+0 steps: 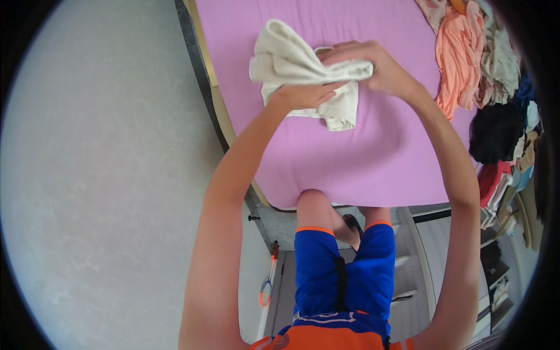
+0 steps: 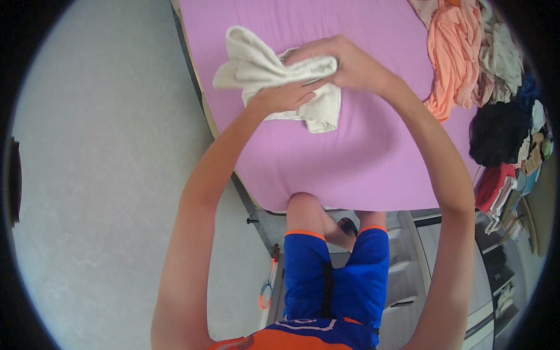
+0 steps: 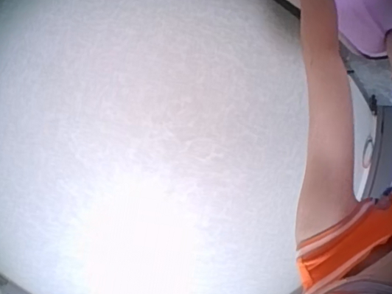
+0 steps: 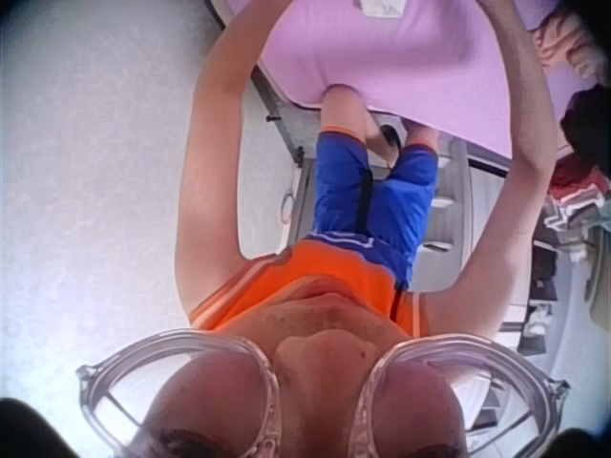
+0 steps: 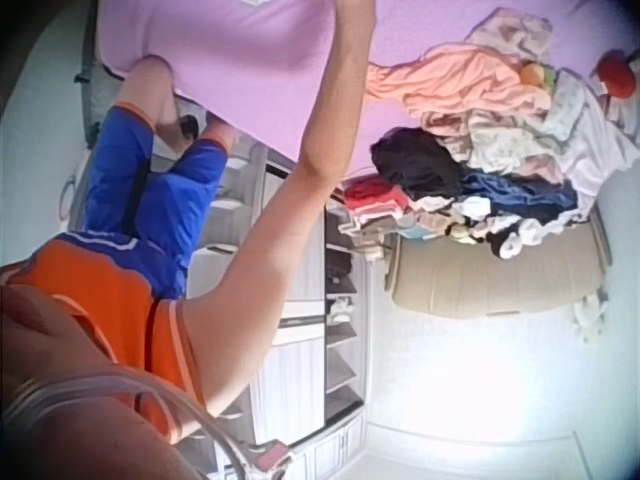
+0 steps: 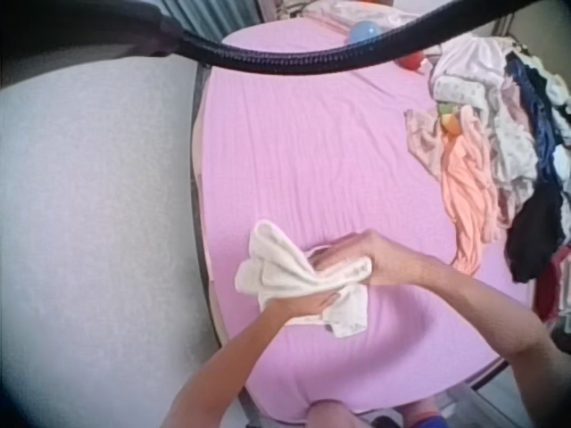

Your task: The person folds denim jeans and white shorts by hand on a bed.

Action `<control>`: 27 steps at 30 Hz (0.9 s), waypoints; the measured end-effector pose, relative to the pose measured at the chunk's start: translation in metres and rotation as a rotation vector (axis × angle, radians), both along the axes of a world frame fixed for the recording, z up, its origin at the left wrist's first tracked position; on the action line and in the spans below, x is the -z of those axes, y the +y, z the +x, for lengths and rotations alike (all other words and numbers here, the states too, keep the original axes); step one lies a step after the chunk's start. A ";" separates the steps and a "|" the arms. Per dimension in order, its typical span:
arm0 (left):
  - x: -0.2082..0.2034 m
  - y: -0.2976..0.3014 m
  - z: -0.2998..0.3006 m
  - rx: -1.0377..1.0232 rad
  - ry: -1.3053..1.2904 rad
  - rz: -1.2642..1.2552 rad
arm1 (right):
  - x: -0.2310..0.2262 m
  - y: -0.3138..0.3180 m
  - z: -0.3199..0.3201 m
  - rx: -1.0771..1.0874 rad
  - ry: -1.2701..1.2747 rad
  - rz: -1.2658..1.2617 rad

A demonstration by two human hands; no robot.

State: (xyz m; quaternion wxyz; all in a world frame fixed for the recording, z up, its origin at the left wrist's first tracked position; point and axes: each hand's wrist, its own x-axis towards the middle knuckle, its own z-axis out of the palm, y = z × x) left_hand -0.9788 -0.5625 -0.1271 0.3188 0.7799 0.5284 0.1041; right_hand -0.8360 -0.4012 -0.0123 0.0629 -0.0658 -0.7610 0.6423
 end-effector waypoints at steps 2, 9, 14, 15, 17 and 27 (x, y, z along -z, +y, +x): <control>0.027 -0.035 -0.013 -0.487 -0.162 -0.277 | -0.002 -0.015 -0.001 -0.048 0.082 0.196; -0.005 -0.074 0.010 -0.804 -0.784 0.018 | -0.008 -0.042 0.020 -0.055 0.142 0.648; -0.037 -0.092 -0.020 -1.029 -1.632 -0.323 | -0.004 -0.059 0.023 -0.020 0.175 0.804; -0.047 -0.090 -0.024 -1.123 -2.224 -0.473 | -0.003 -0.062 0.026 -0.016 0.164 0.860; -0.060 -0.091 -0.033 -1.150 -2.194 -0.565 | 0.002 -0.070 0.028 -0.015 0.152 0.915; -0.080 -0.062 -0.043 -1.186 -0.947 -0.521 | 0.030 -0.090 0.038 0.107 -0.036 1.032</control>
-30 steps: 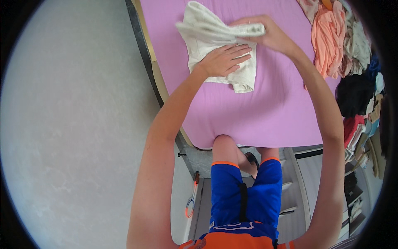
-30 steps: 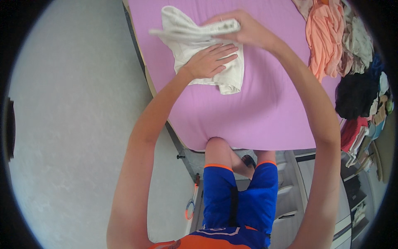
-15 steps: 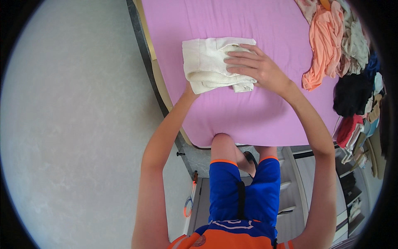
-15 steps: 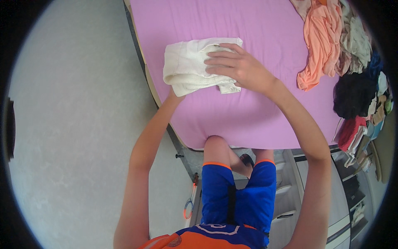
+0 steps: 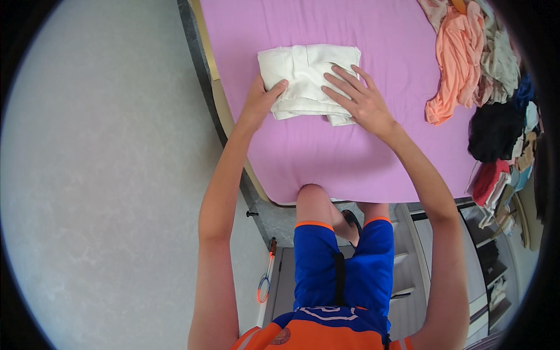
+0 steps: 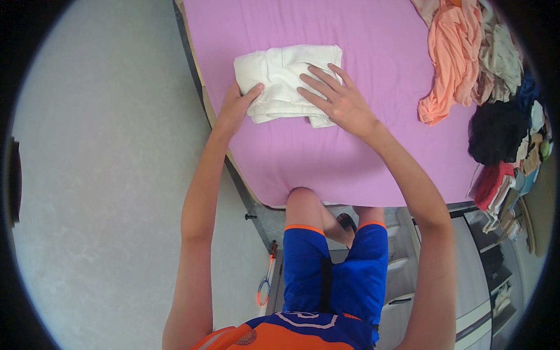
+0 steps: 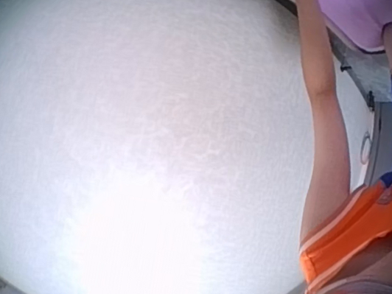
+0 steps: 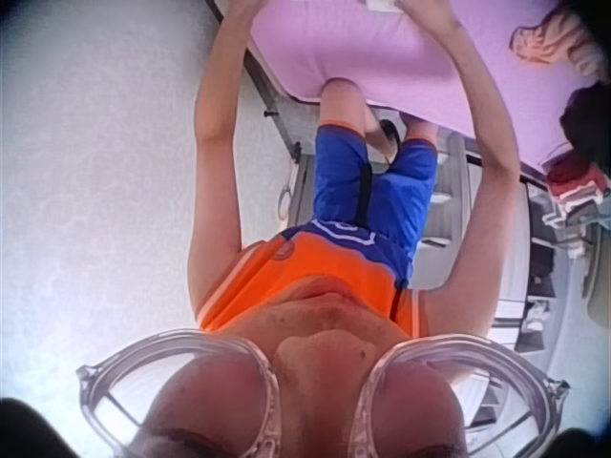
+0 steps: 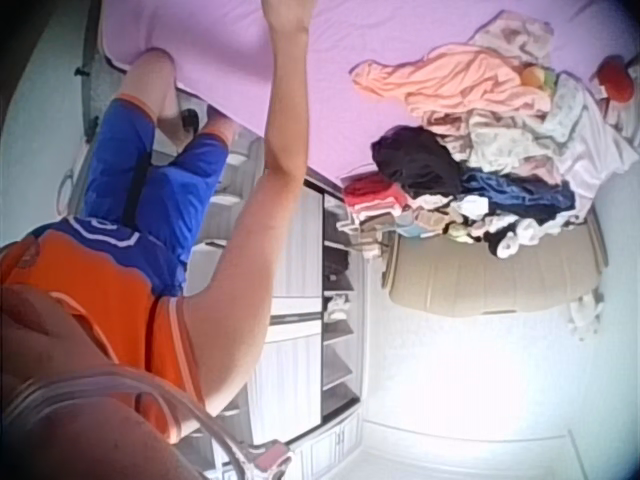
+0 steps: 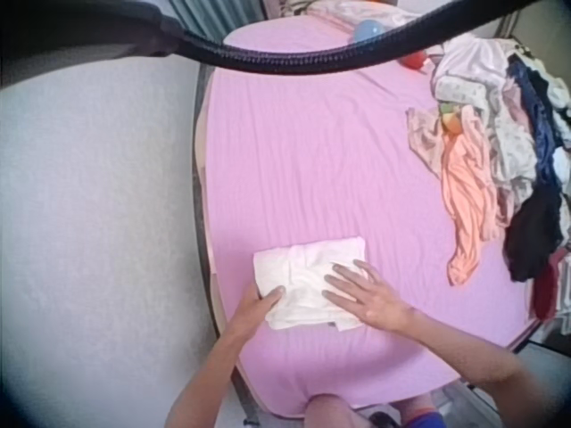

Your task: The person folds denim jeans and white shorts by hand on a bed.

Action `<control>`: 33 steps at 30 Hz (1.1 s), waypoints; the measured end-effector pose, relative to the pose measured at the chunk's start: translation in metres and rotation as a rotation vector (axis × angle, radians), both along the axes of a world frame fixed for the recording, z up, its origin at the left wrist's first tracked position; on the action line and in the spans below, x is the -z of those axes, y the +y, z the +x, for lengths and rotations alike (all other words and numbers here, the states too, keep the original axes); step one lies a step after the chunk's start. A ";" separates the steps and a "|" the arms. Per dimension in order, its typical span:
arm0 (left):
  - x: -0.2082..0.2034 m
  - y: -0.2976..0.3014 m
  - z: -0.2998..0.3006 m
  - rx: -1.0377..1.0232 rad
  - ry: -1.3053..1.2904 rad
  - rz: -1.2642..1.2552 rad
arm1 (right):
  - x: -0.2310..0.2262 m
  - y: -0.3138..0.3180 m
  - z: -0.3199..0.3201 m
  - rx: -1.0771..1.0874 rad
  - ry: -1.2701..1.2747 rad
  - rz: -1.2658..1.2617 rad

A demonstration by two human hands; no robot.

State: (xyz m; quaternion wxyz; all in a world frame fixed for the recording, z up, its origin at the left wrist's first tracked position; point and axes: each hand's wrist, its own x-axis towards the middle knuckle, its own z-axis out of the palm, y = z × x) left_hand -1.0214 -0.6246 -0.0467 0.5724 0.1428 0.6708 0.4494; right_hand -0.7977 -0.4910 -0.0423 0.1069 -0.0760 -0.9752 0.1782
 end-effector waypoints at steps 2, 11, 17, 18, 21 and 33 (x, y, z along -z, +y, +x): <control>0.008 -0.001 -0.001 0.001 0.085 0.051 | 0.005 -0.003 0.000 0.028 -0.001 0.004; 0.029 -0.002 0.036 -0.176 0.641 0.096 | 0.022 -0.031 0.005 0.167 -0.094 0.007; 0.015 -0.003 0.060 -0.084 1.208 0.073 | 0.000 -0.051 0.001 0.308 -0.233 -0.108; 0.012 -0.004 0.061 0.085 1.455 0.067 | -0.006 -0.051 0.002 0.290 -0.225 -0.122; -0.006 0.006 0.067 0.325 1.433 0.069 | -0.011 -0.045 0.006 0.300 -0.150 -0.213; 0.055 0.030 0.046 0.492 1.456 0.299 | 0.054 -0.031 -0.073 0.495 0.136 -0.048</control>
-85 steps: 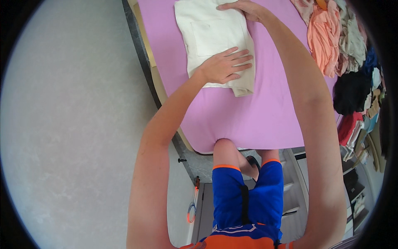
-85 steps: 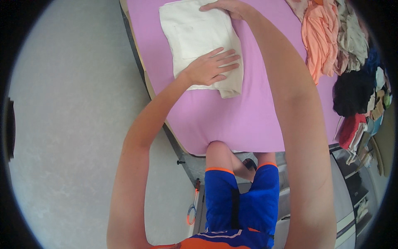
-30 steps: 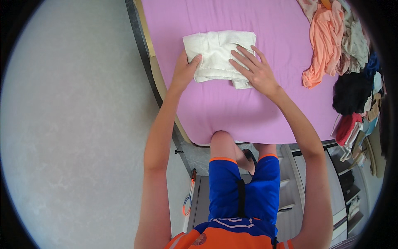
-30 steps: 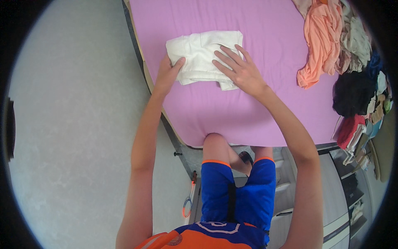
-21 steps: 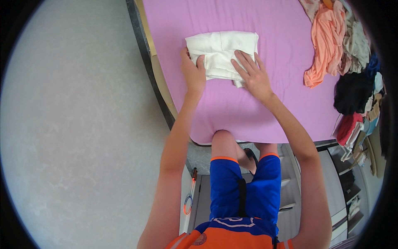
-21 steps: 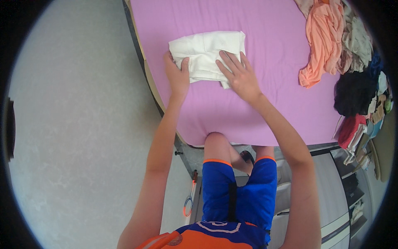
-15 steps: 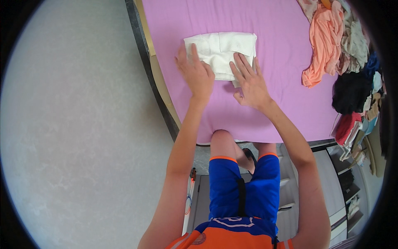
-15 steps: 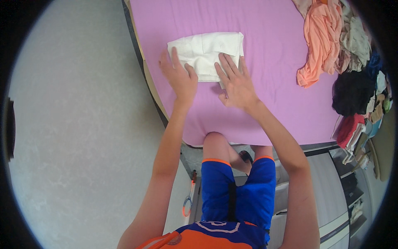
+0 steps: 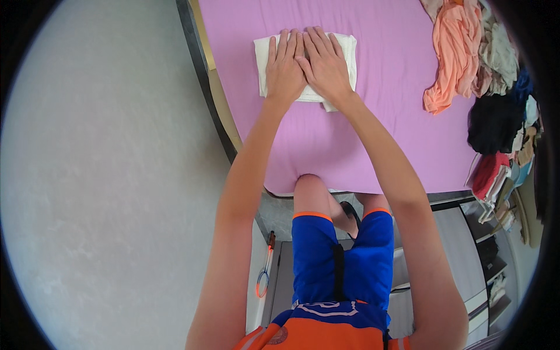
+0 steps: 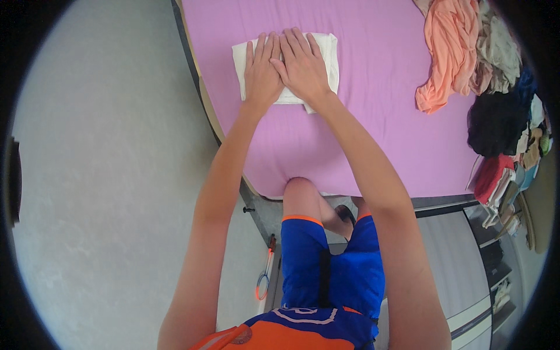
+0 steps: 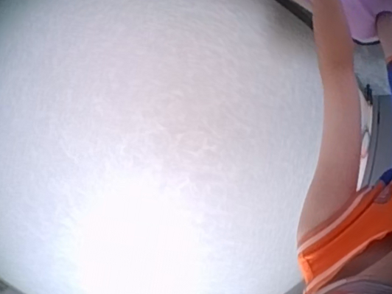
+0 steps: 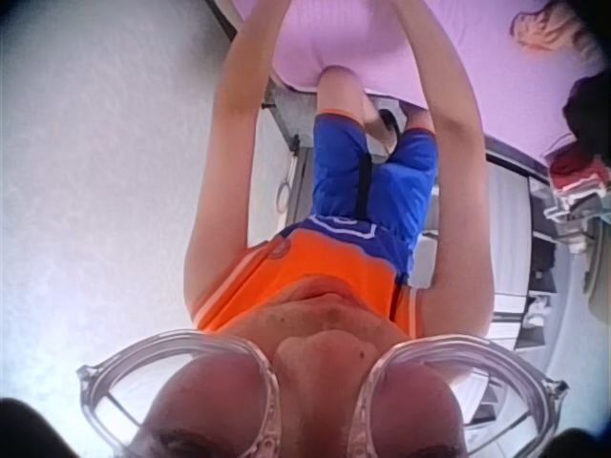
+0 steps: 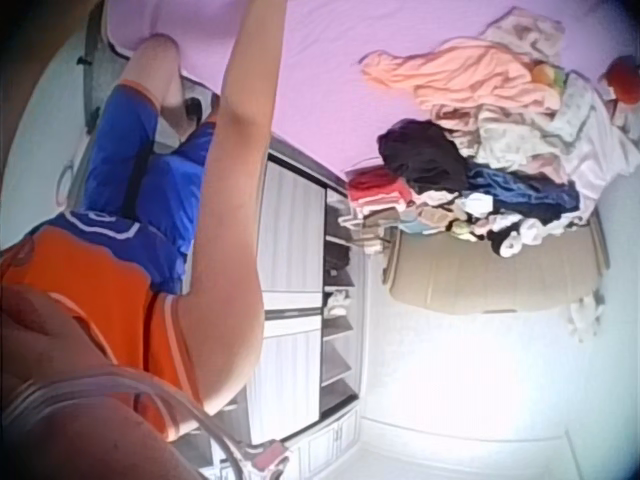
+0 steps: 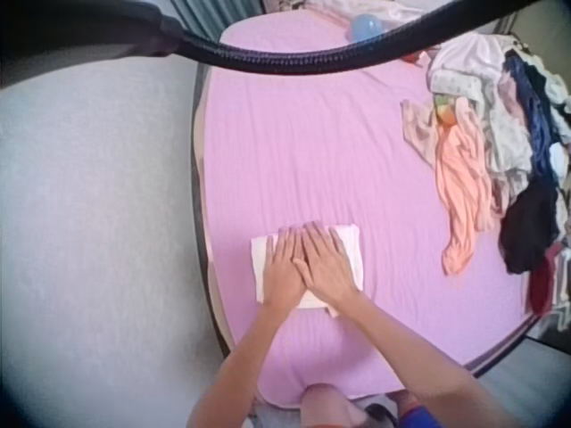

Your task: The person folds denim jeans and white shorts by hand on a bed.

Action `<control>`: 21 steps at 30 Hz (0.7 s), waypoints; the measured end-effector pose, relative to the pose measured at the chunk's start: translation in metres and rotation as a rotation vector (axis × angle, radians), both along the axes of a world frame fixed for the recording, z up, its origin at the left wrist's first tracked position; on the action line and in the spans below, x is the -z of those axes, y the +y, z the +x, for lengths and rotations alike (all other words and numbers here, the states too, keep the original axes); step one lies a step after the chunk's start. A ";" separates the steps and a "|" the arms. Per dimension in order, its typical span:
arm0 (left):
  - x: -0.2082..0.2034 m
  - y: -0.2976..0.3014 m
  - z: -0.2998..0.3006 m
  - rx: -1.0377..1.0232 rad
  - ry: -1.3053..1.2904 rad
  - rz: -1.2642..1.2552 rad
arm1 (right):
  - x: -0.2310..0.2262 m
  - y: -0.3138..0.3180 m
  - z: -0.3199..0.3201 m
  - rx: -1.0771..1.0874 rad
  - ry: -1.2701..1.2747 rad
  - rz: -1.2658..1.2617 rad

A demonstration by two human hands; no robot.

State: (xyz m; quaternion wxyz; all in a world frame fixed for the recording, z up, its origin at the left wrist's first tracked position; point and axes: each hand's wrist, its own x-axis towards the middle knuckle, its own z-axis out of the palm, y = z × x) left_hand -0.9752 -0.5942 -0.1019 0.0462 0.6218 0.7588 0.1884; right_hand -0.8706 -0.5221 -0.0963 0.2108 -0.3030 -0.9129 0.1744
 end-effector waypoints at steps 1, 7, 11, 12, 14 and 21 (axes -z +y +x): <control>0.003 0.000 0.001 0.001 -0.003 -0.003 | 0.003 -0.001 0.001 -0.013 -0.039 0.041; 0.002 0.007 0.001 -0.001 0.255 0.058 | 0.009 0.004 0.000 0.004 -0.063 0.156; 0.002 0.005 0.003 -0.018 0.246 0.031 | -0.001 0.002 0.003 0.014 -0.209 0.183; 0.003 0.004 0.003 -0.080 0.259 0.024 | 0.000 0.001 0.004 -0.014 -0.207 -0.027; -0.002 -0.003 0.017 -0.135 0.237 -0.068 | 0.006 -0.003 0.019 -0.012 -0.236 -0.001; 0.016 -0.010 0.006 -0.276 0.142 -0.056 | 0.022 -0.006 0.028 0.000 -0.229 0.079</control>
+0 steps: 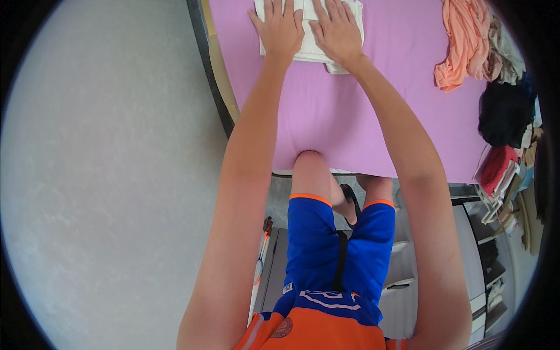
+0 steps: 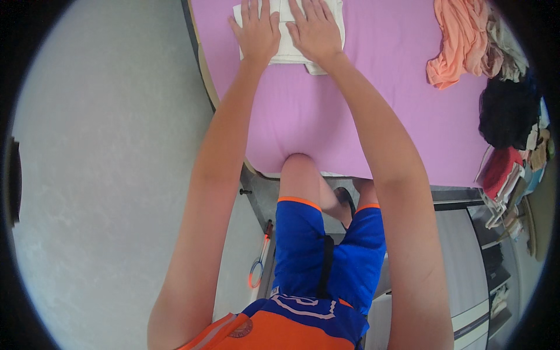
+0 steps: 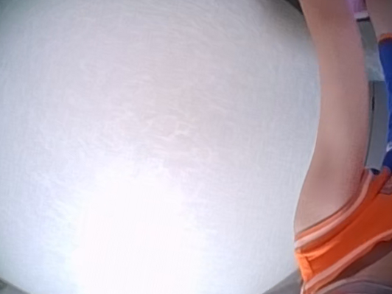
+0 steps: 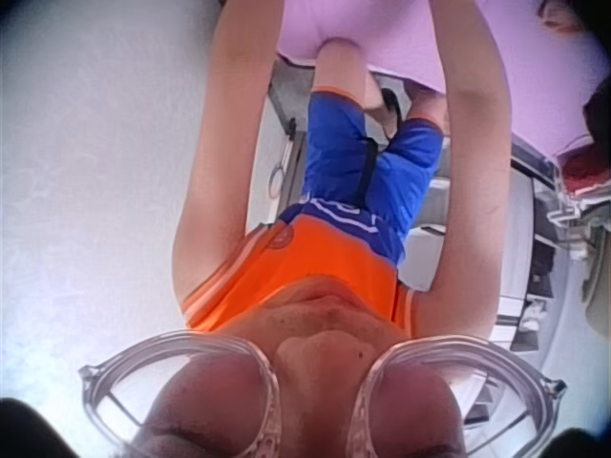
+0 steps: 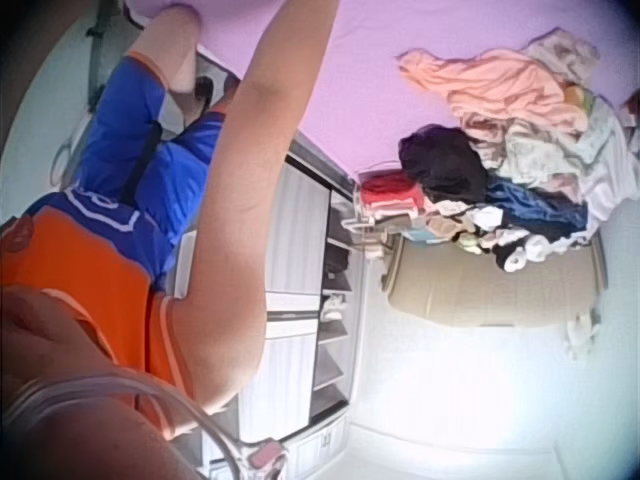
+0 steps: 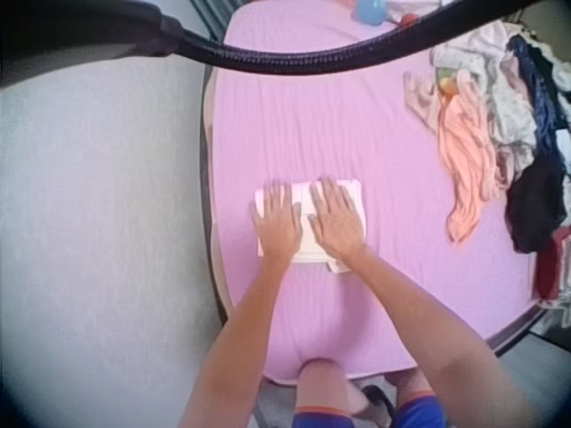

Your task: The person folds denim jeans and white shorts by hand on a bed.

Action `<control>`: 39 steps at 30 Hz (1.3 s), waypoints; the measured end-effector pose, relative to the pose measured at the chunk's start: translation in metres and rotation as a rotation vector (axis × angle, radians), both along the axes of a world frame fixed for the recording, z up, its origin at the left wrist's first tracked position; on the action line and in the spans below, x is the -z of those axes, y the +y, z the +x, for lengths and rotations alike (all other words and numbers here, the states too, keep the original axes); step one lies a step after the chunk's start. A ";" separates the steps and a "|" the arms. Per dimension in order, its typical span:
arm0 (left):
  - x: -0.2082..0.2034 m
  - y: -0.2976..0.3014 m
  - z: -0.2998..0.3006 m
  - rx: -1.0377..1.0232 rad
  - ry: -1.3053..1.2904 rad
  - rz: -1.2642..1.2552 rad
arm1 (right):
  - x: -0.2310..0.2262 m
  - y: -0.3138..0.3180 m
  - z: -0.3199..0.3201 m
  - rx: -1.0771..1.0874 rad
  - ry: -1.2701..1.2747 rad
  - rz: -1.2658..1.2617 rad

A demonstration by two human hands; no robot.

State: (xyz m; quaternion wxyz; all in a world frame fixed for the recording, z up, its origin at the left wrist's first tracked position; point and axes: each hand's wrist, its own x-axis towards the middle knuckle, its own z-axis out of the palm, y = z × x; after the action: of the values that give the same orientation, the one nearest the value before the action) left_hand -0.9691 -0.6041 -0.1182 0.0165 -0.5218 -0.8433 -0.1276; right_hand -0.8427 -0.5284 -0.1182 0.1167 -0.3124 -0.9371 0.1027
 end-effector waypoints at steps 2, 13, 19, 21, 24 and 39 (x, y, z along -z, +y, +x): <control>0.003 0.000 -0.004 -0.049 0.006 0.039 | 0.001 0.000 0.003 0.045 0.037 -0.042; 0.005 -0.009 -0.006 -0.140 -0.021 0.102 | -0.007 -0.005 0.001 0.150 0.043 -0.075; -0.026 -0.003 0.000 0.147 0.047 0.034 | -0.025 -0.003 -0.019 0.090 0.091 -0.064; -0.019 -0.006 0.000 0.215 0.012 0.055 | -0.022 -0.008 -0.026 -0.100 0.055 -0.066; -0.012 -0.009 -0.004 0.190 0.019 0.021 | -0.021 -0.013 -0.020 -0.074 0.090 -0.030; -0.015 -0.036 0.004 -0.492 -0.628 0.185 | -0.013 -0.027 0.017 0.554 0.084 -0.425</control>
State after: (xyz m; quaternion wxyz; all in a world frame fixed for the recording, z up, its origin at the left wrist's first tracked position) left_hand -0.9656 -0.6399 -0.1029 -0.1648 -0.2366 -0.8920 -0.3482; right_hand -0.8259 -0.5552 -0.1050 0.1111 -0.5677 -0.7688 0.2726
